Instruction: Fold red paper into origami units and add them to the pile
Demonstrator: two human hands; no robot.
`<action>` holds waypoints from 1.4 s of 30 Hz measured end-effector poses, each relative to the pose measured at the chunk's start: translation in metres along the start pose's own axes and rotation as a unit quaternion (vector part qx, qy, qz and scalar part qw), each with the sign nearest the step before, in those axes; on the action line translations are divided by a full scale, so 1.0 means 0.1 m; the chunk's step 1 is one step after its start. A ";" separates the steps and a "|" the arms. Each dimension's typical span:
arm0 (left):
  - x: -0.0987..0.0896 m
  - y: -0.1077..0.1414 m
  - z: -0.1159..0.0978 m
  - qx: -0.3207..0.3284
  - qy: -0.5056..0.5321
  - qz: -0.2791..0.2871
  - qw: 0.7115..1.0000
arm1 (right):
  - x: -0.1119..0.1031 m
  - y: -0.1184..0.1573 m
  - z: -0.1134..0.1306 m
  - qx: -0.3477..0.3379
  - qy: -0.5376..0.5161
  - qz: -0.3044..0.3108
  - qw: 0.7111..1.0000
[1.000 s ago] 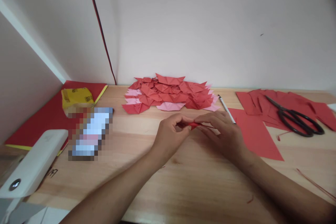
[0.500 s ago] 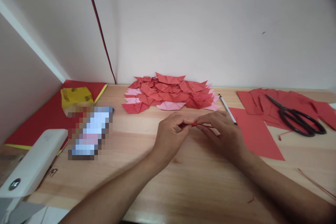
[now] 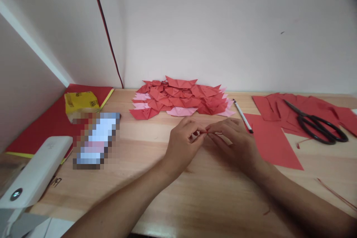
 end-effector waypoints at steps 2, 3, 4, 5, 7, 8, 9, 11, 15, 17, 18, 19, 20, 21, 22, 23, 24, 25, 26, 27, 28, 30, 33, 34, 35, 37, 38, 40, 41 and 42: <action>0.01 0.01 -0.01 0.012 -0.004 0.006 1.000 | 0.01 0.01 0.00 -0.003 0.001 0.003 1.000; 0.01 0.01 -0.01 0.016 -0.006 0.008 1.000 | 0.01 0.01 0.01 -0.005 0.001 0.003 1.000; 0.01 0.01 -0.02 0.018 -0.007 0.009 1.000 | 0.01 0.02 0.01 -0.008 0.000 0.003 1.000; 0.01 0.01 -0.02 0.021 -0.009 0.010 1.000 | 0.01 0.02 0.02 -0.010 -0.001 0.002 1.000; 0.02 0.01 -0.03 0.021 -0.011 0.008 1.000 | 0.01 0.02 0.02 -0.008 -0.003 0.003 1.000; 0.02 0.01 -0.03 0.022 -0.011 0.006 1.000 | 0.00 0.02 0.03 -0.006 -0.005 0.003 1.000; 0.01 0.01 -0.03 0.022 -0.011 0.004 1.000 | 0.00 0.02 0.03 -0.004 -0.007 0.003 1.000; 0.01 0.00 -0.03 0.022 -0.009 0.000 1.000 | 0.00 0.02 0.03 -0.003 -0.013 0.000 1.000; 0.00 -0.02 -0.02 0.025 -0.013 -0.006 1.000 | -0.01 0.02 0.02 -0.003 -0.020 -0.008 1.000; 0.00 -0.02 0.00 0.026 -0.012 -0.009 1.000 | -0.01 0.02 0.01 0.002 -0.022 -0.008 1.000; 0.00 -0.02 0.00 0.024 -0.008 -0.010 1.000 | -0.01 0.02 0.01 0.005 -0.024 -0.006 1.000; 0.01 -0.01 0.01 0.018 -0.002 -0.011 1.000 | -0.02 0.02 0.01 0.007 -0.025 -0.007 1.000; 0.01 -0.01 0.03 0.008 0.006 -0.013 1.000 | -0.02 0.02 0.00 0.009 -0.026 -0.008 1.000; 0.01 -0.01 0.04 -0.003 0.014 -0.014 1.000 | -0.02 0.02 0.00 0.009 -0.026 -0.010 1.000; 0.01 -0.01 0.05 -0.013 0.021 -0.015 1.000 | -0.02 0.02 0.00 0.009 -0.027 -0.013 0.999; 0.01 -0.01 0.06 -0.021 0.026 -0.016 0.999 | -0.02 0.01 -0.01 0.008 -0.028 -0.016 0.999; 0.01 -0.01 0.07 -0.023 0.027 -0.017 0.999 | -0.02 0.01 -0.01 0.007 -0.029 -0.019 0.999; 0.01 -0.01 0.07 -0.022 0.024 -0.017 0.999 | -0.02 0.01 -0.01 0.009 -0.029 -0.018 0.999; 0.01 -0.01 0.07 -0.018 0.019 -0.016 1.000 | -0.01 0.01 -0.01 0.011 -0.029 -0.016 0.999; 0.00 -0.01 0.07 -0.012 0.015 -0.016 1.000 | -0.01 0.01 -0.01 0.012 -0.030 -0.014 0.999; 0.00 -0.01 0.06 -0.006 0.009 -0.014 1.000 | 0.00 0.01 -0.01 0.015 -0.031 -0.013 0.999; 0.00 -0.01 0.04 0.011 -0.002 -0.008 1.000 | 0.01 0.01 -0.01 0.018 -0.033 -0.012 0.999; 0.01 -0.01 0.01 0.035 -0.019 0.008 0.999 | 0.02 0.01 0.02 0.009 -0.038 -0.014 0.999; 0.01 -0.01 0.00 0.039 -0.022 0.012 0.999 | 0.02 0.00 0.02 0.005 -0.038 -0.015 0.999; 0.01 -0.01 -0.01 0.040 -0.023 0.013 0.999 | 0.02 0.00 0.03 0.003 -0.038 -0.015 0.999; 0.01 -0.01 -0.01 0.039 -0.024 0.011 0.999 | 0.02 0.00 0.03 0.003 -0.040 -0.020 0.999; 0.00 -0.01 -0.02 0.038 -0.023 0.010 0.999 | 0.02 0.00 0.03 0.006 -0.042 -0.021 0.999; 0.00 -0.01 -0.02 0.036 -0.018 0.008 0.999 | 0.01 0.01 0.02 0.013 -0.042 -0.020 0.999; 0.00 -0.01 -0.02 0.035 -0.017 0.006 0.999 | 0.01 0.01 0.01 0.015 -0.041 -0.019 0.999; 0.00 -0.01 -0.02 0.033 -0.017 0.002 0.999 | 0.01 0.01 0.00 0.017 -0.039 -0.019 0.999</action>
Point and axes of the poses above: each hand's wrist, its own y-axis away from the middle knuckle, its own x-axis out of the palm, z = x × y, the point moved 2 cm from there along -y, towards the middle knuckle, and after that the axes turned 7 degrees about x, right-handed, at the moved point
